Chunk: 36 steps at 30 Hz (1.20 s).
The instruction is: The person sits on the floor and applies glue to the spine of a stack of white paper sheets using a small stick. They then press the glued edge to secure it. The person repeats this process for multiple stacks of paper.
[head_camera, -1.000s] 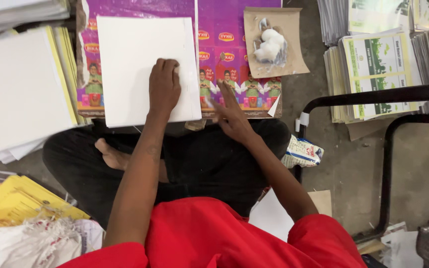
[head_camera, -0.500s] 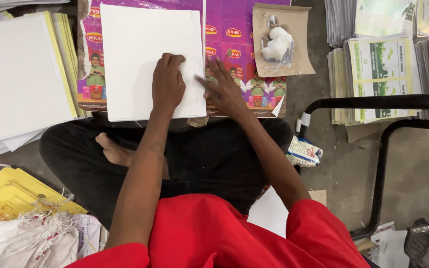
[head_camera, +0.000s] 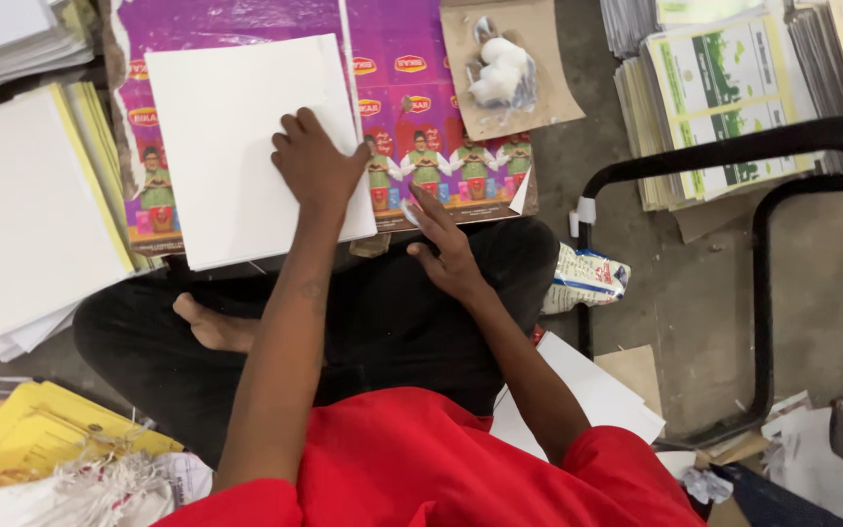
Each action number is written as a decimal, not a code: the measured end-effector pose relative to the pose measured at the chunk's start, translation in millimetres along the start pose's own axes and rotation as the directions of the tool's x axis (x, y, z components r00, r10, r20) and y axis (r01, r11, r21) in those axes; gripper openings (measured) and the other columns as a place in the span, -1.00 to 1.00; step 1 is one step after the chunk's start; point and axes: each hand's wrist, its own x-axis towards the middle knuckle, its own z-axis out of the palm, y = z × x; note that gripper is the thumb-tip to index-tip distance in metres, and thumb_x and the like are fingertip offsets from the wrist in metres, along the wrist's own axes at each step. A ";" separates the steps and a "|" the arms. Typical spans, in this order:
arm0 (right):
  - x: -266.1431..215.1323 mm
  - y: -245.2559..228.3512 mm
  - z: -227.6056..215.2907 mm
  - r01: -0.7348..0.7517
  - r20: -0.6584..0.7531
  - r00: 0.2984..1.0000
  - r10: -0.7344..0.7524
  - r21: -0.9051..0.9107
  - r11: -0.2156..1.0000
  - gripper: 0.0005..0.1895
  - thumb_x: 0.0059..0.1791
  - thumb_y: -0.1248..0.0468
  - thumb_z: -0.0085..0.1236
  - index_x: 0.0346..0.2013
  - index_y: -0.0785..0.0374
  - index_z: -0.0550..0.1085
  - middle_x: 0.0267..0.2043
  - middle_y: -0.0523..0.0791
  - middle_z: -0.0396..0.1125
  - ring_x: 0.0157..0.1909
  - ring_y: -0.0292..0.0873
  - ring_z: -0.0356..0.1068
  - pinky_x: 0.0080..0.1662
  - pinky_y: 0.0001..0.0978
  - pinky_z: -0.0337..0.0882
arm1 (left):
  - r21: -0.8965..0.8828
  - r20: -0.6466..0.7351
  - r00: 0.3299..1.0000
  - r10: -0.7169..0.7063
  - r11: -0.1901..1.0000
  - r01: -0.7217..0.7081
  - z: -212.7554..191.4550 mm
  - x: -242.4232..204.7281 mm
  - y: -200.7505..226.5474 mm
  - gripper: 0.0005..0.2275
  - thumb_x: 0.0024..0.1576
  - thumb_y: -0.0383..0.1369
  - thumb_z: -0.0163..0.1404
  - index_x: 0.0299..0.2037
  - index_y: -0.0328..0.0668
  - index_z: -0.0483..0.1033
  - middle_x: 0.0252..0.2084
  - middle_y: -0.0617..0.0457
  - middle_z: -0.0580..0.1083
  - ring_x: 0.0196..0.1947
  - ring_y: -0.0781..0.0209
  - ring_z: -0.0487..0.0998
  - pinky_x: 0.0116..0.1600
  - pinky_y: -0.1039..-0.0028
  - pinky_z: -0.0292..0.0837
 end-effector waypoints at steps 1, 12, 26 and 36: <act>-0.7 0.2 -0.5 0.007 -0.007 1.000 -0.007 -0.002 1.000 -0.35 0.04 0.31 0.24 0.41 0.24 0.28 0.57 0.04 0.03 0.62 0.11 0.01 0.53 -0.11 0.06 | -0.012 0.029 1.000 -0.004 1.000 0.005 1.5 0.8 -4.2 -0.22 -0.15 0.12 0.37 0.00 -0.40 0.30 -0.07 -0.19 0.32 -0.15 -0.10 0.38 -0.16 0.09 0.35; -0.5 5.9 3.8 -0.061 -0.040 0.997 0.061 0.000 0.998 -0.29 0.00 0.44 0.28 0.43 0.27 0.25 0.51 0.03 0.15 0.57 0.04 0.11 0.48 -0.16 0.17 | -0.248 0.091 0.996 0.012 0.969 0.011 2.1 -0.5 -27.1 -0.31 -0.10 0.18 0.38 -0.13 -0.20 0.31 -0.13 -0.04 0.30 -0.19 -0.01 0.36 -0.10 0.13 0.32; 0.8 9.0 11.1 -0.040 -0.103 0.994 0.043 0.033 0.999 -0.23 0.02 0.55 0.25 0.48 0.24 0.17 0.42 0.06 0.28 0.48 0.01 0.28 0.44 -0.22 0.19 | -0.366 -0.018 0.997 0.081 0.927 -0.082 8.3 -11.2 -39.5 -0.74 0.06 -0.33 0.27 -0.36 -0.20 0.38 -0.09 -0.04 0.28 -0.09 0.00 0.32 0.01 0.15 0.26; 10.7 0.8 7.9 -0.113 -0.091 0.988 0.123 0.107 0.988 -0.19 0.04 0.54 0.22 0.52 0.24 0.09 0.51 0.06 0.18 0.52 0.01 0.24 0.46 -0.22 0.22 | -0.533 0.006 1.000 0.031 0.846 -0.023 -5.0 -11.7 -37.1 -0.74 -0.01 -0.52 0.28 -0.44 -0.24 0.35 -0.02 -0.06 0.28 0.00 -0.02 0.35 0.07 0.17 0.29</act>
